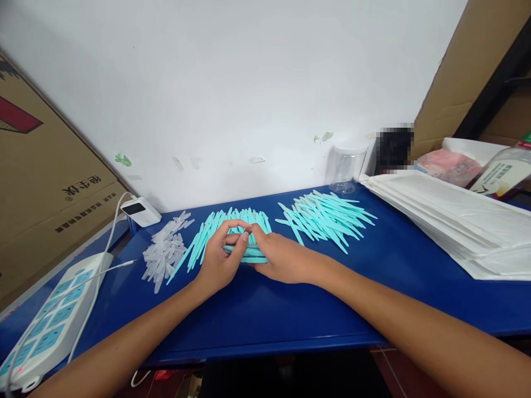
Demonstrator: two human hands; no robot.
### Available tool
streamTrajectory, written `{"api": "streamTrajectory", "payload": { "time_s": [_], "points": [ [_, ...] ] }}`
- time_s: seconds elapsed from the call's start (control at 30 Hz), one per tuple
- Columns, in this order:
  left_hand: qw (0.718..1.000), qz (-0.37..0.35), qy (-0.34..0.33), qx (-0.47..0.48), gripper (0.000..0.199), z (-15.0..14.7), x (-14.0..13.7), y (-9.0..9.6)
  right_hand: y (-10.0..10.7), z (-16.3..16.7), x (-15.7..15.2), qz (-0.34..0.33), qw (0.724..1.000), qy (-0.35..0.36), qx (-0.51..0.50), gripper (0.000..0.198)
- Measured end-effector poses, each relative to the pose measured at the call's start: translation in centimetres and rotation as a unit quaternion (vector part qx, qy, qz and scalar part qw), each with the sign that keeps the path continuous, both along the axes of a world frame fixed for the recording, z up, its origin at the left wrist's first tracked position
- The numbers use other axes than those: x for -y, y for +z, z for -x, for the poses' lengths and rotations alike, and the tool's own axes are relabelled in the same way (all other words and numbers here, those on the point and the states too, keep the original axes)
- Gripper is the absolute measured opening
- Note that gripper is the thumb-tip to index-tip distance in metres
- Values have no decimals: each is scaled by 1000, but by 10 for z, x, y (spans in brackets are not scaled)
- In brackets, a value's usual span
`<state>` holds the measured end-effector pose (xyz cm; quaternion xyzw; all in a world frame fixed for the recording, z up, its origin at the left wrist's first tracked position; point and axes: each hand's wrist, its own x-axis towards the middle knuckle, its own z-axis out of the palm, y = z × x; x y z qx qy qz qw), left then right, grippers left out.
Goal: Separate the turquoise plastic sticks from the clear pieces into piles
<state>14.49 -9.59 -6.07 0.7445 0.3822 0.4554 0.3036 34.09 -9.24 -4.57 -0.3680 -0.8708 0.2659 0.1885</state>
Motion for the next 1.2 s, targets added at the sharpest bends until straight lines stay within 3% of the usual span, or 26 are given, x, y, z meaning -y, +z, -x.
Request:
{"api": "streamTrajectory", "payload": {
  "time_s": [0.13,0.33,0.57,0.77,1.2],
  "points": [
    [999,-32,41,16,20,4,-3,3,7,-2,-4,-20,998,-21,47,16],
    [997,-30,61,28,18,12,-9,2,10,-9,-13,-14,994,-72,82,27],
    [1000,-7,-10,-24,33,16,-6,-1,14,0,-8,-23,982,-136,125,33],
    [996,-19,-35,-77,37,15,-3,1,11,0,-6,-47,983,-135,111,33],
    [998,-19,-24,-60,37,10,4,1,10,4,-2,-89,978,-127,141,25]
  ]
}}
